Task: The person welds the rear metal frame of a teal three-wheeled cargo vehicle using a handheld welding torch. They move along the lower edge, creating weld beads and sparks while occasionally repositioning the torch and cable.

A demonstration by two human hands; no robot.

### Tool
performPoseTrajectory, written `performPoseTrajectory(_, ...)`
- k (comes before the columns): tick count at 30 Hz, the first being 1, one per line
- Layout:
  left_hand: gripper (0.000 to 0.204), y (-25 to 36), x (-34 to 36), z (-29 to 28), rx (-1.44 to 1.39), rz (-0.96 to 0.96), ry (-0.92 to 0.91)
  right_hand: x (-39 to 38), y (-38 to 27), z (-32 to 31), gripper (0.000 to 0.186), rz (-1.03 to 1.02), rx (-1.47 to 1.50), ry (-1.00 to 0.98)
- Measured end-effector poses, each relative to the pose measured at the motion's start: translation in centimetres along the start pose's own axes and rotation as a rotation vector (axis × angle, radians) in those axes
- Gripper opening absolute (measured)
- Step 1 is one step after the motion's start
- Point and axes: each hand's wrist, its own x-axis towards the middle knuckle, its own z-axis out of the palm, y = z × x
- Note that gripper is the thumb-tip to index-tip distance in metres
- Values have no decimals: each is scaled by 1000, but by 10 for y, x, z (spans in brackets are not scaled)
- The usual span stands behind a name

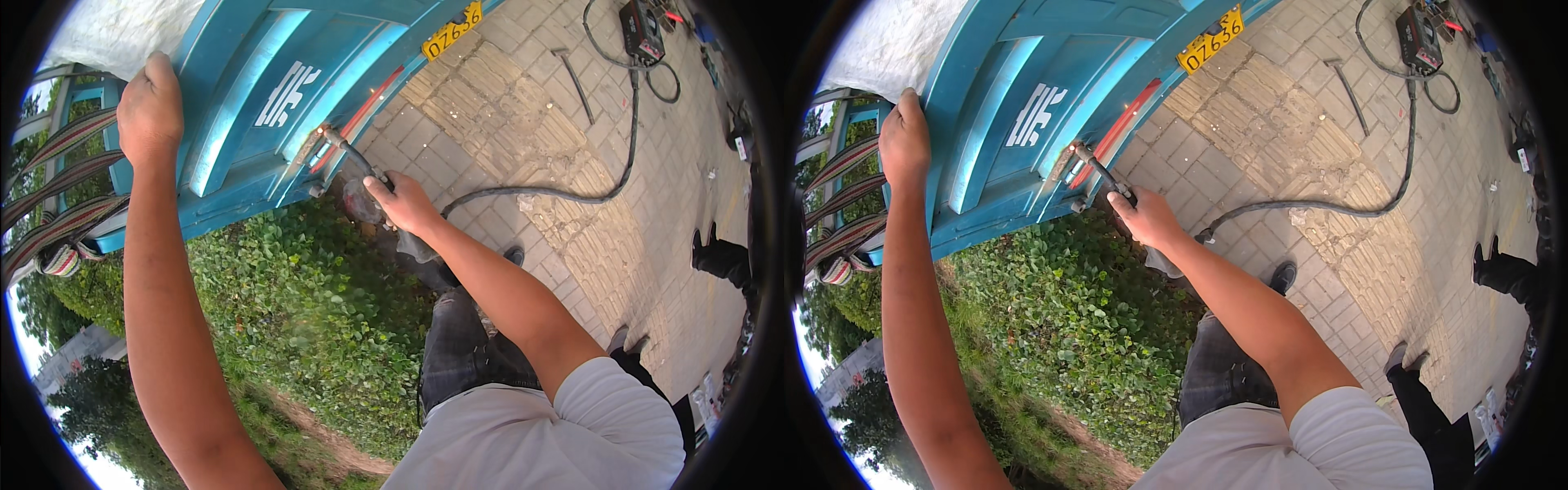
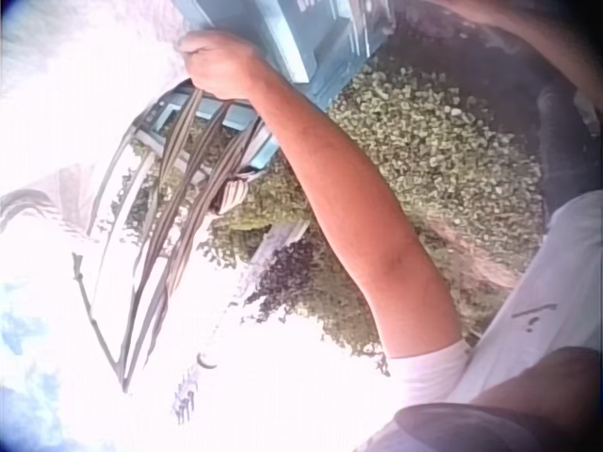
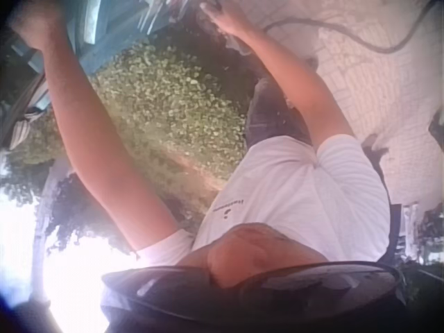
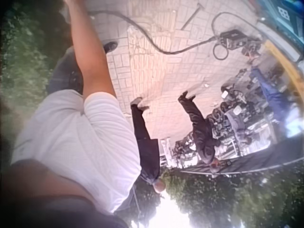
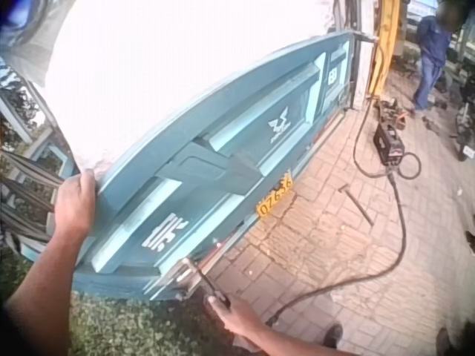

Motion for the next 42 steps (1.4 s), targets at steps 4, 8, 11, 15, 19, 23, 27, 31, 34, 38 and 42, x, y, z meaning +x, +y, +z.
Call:
performPoseTrajectory(4, 68, -2, 1, 1, -9, 24, 9, -2, -6, -1, 52, 16, 2, -30)
performPoseTrajectory(8, 67, -2, 0, 2, -13, 34, 13, -1, -10, 0, 52, 11, 11, -31)
performPoseTrajectory(11, 67, -2, 0, 1, -12, 41, 18, 1, -11, 1, 53, 11, -18, -25)
performPoseTrajectory(15, 67, -1, 0, 0, -47, 48, 13, 5, -6, 2, 56, 0, -52, -12)
performPoseTrajectory(19, 68, -1, -1, 0, -60, 50, 19, 5, -6, 3, 54, -6, -27, -14)
performPoseTrajectory(23, 66, -2, 1, 1, 3, 17, 16, 1, -4, -1, 50, 6, 36, -16)
performPoseTrajectory(27, 67, -2, 1, 2, -3, 18, 19, -4, -3, -3, 48, 15, 41, 13)
performPoseTrajectory(31, 66, -1, 1, 1, -3, 11, 10, -3, -2, -1, 48, 13, 40, 7)
performPoseTrajectory(34, 66, -1, -1, -1, 10, -6, 6, -4, -9, 1, 49, 18, 31, -16)
performPoseTrajectory(38, 67, 0, 0, 1, -4, 2, -7, 1, -8, 0, 52, 9, -44, -13)
performPoseTrajectory(42, 68, 0, 0, 0, 3, 4, -8, 2, -9, 1, 53, 7, -54, -20)
